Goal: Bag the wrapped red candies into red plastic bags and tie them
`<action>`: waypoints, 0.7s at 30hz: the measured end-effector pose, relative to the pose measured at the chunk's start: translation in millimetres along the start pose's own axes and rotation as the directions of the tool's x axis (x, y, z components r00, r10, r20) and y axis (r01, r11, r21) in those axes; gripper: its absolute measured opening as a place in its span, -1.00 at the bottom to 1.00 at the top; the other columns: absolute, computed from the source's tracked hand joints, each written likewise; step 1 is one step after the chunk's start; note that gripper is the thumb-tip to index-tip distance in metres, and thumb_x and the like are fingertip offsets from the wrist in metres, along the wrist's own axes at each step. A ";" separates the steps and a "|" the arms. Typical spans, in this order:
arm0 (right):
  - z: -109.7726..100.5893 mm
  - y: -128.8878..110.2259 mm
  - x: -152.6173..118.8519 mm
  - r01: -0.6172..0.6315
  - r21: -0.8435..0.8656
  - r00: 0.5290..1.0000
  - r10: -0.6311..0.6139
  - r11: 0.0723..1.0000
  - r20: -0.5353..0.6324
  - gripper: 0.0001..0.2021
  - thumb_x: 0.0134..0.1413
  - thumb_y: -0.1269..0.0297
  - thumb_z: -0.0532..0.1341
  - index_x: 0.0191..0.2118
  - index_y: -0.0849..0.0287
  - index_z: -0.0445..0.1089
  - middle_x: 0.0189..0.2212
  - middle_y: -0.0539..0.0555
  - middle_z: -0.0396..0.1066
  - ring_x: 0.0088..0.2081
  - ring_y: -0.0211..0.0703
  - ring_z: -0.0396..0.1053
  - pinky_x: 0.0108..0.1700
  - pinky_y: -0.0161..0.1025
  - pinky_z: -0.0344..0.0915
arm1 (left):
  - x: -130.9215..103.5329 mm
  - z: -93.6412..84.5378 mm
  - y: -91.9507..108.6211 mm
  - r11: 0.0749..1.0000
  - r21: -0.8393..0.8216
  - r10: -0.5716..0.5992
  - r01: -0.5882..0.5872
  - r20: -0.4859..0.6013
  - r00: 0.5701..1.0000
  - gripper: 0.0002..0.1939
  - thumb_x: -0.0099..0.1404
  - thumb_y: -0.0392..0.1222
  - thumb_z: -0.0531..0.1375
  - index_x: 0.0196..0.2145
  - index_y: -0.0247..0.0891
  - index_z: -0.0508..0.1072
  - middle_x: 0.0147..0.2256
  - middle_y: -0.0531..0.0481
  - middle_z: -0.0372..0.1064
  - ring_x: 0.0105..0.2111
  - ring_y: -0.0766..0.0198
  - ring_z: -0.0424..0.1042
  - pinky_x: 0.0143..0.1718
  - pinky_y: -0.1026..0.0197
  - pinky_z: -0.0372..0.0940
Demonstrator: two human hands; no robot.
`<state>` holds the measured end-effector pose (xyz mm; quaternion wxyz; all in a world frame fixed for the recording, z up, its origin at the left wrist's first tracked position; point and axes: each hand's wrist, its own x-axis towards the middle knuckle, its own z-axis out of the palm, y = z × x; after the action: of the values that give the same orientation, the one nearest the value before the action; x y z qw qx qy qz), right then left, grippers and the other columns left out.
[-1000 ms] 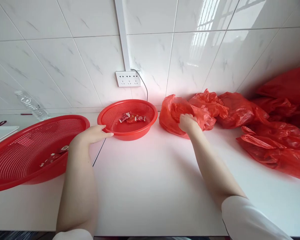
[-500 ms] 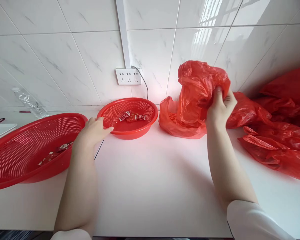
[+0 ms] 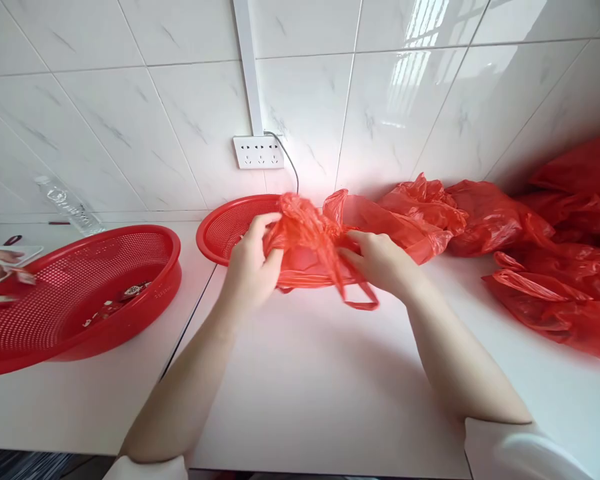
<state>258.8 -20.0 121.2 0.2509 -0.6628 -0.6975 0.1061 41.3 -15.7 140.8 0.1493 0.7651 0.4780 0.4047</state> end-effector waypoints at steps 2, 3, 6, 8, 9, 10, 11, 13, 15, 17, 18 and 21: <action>-9.1 8.2 -0.2 -0.107 -0.124 0.994 0.103 0.987 -0.036 -0.83 0.15 0.18 0.10 -0.34 0.12 0.36 -0.47 0.05 0.41 -0.45 -0.12 0.33 -0.44 -0.26 0.16 | 3.7 -14.3 -5.0 0.982 0.176 -0.066 0.060 0.027 0.997 -0.78 0.30 -0.15 0.02 -0.19 -0.14 0.43 -0.27 0.03 0.46 -0.27 0.19 0.43 -0.33 0.21 0.27; -13.9 8.4 -3.2 -0.108 -0.109 0.991 0.098 0.988 -0.094 -0.84 0.16 0.20 0.10 -0.32 0.12 0.37 -0.43 0.07 0.43 -0.43 -0.11 0.35 -0.42 -0.25 0.18 | 4.2 -19.4 -5.6 0.958 0.272 -0.099 0.086 0.033 0.995 -0.78 0.31 -0.10 0.01 -0.32 -0.15 0.43 -0.40 0.04 0.43 -0.37 0.21 0.41 -0.43 0.22 0.20; -23.2 -8.1 -24.2 0.179 0.147 0.972 -0.152 0.973 -0.177 -0.84 0.22 0.24 0.06 -0.24 0.12 0.36 -0.33 0.06 0.45 -0.35 -0.17 0.40 -0.34 -0.28 0.27 | 2.1 -21.9 -1.9 0.855 0.500 -0.182 0.142 0.033 0.983 -0.65 0.29 0.05 0.00 -0.54 -0.18 0.31 -0.60 0.02 0.28 -0.54 0.21 0.29 -0.56 0.21 0.00; -21.3 -27.4 -41.9 0.418 0.325 0.904 -0.425 0.848 -0.052 -0.83 0.27 0.27 0.02 -0.21 0.10 0.35 -0.30 0.04 0.45 -0.32 -0.21 0.42 -0.30 -0.31 0.30 | -0.9 -15.8 2.1 0.834 0.537 -0.193 0.129 0.064 0.979 -0.66 0.28 0.03 0.01 -0.56 -0.18 0.26 -0.62 0.02 0.25 -0.58 0.22 0.25 -0.57 0.20 -0.04; -17.3 -36.8 -49.0 0.487 0.377 0.838 -0.543 0.788 0.051 -0.82 0.28 0.30 0.00 -0.21 0.10 0.34 -0.30 0.04 0.44 -0.32 -0.23 0.41 -0.31 -0.32 0.31 | -2.5 -12.3 3.8 0.845 0.524 -0.185 0.106 0.100 0.978 -0.70 0.26 -0.02 0.01 -0.56 -0.18 0.25 -0.62 0.03 0.24 -0.59 0.23 0.24 -0.58 0.20 -0.05; -11.7 -44.6 -53.5 0.526 0.400 0.768 -0.621 0.750 0.155 -0.82 0.27 0.35 -0.01 -0.22 0.11 0.33 -0.32 0.03 0.43 -0.37 -0.25 0.39 -0.35 -0.33 0.30 | -3.9 -9.4 5.1 0.864 0.497 -0.171 0.076 0.148 0.974 -0.74 0.25 -0.08 0.01 -0.56 -0.18 0.23 -0.62 0.04 0.23 -0.60 0.24 0.23 -0.58 0.20 -0.05; -4.6 -50.2 -55.1 0.543 0.391 0.714 -0.654 0.743 0.251 -0.82 0.26 0.39 -0.03 -0.25 0.13 0.31 -0.34 0.03 0.42 -0.42 -0.27 0.36 -0.39 -0.33 0.28 | -5.1 -7.7 5.8 0.887 0.459 -0.156 0.046 0.205 0.966 -0.78 0.22 -0.14 0.01 -0.56 -0.18 0.22 -0.62 0.05 0.23 -0.60 0.26 0.22 -0.59 0.20 -0.05; 11.7 -53.5 -48.7 0.532 0.284 0.707 -0.603 0.798 0.370 -0.81 0.23 0.46 -0.05 -0.28 0.16 0.28 -0.39 0.03 0.42 -0.49 -0.28 0.31 -0.45 -0.34 0.23 | -6.1 -9.0 5.2 0.919 0.395 -0.140 0.011 0.299 0.944 -0.81 0.19 -0.21 0.01 -0.58 -0.18 0.19 -0.62 0.06 0.22 -0.61 0.28 0.21 -0.61 0.21 -0.05; 27.0 -46.7 -33.3 0.449 0.058 0.799 -0.429 0.892 0.421 -0.84 0.20 0.49 -0.02 -0.27 0.18 0.28 -0.38 0.05 0.43 -0.46 -0.26 0.35 -0.43 -0.34 0.23 | -5.1 -16.6 2.4 0.929 0.371 -0.154 0.023 0.327 0.932 -0.81 0.18 -0.19 0.02 -0.58 -0.18 0.19 -0.60 0.06 0.24 -0.60 0.29 0.23 -0.61 0.23 -0.04; 37.8 -34.5 -16.6 0.315 -0.197 0.883 -0.210 0.929 0.420 -0.84 0.15 0.53 0.04 -0.22 0.22 0.31 -0.31 0.14 0.46 -0.34 -0.16 0.43 -0.36 -0.31 0.25 | -2.3 -27.8 -2.2 0.924 0.372 -0.214 0.086 0.319 0.923 -0.83 0.18 -0.15 0.05 -0.55 -0.17 0.25 -0.57 0.05 0.29 -0.59 0.27 0.27 -0.61 0.23 -0.02; 40.7 -28.4 -10.4 0.251 -0.295 0.906 -0.115 0.922 0.408 -0.83 0.14 0.54 0.05 -0.21 0.25 0.33 -0.27 0.20 0.47 -0.28 -0.09 0.45 -0.33 -0.29 0.26 | -0.6 -33.2 -5.0 0.921 0.370 -0.256 0.126 0.328 0.909 -0.84 0.17 -0.12 0.07 -0.52 -0.16 0.28 -0.54 0.04 0.32 -0.59 0.26 0.29 -0.62 0.23 -0.01; 40.5 -18.6 -7.0 0.151 -0.415 0.921 0.025 0.897 0.389 -0.83 0.21 0.41 0.06 -0.26 0.29 0.39 -0.27 0.32 0.46 -0.21 0.11 0.46 -0.34 -0.19 0.28 | 3.4 -41.2 -14.3 0.908 0.368 -0.358 0.201 0.431 0.829 -0.77 0.19 -0.02 0.08 -0.54 -0.17 0.30 -0.55 0.02 0.32 -0.62 0.25 0.29 -0.64 0.23 -0.02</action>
<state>222.7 -21.2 94.2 -0.0422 -0.6447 -0.7604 0.0664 1.9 -12.2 159.5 0.2025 0.7766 0.5894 0.0922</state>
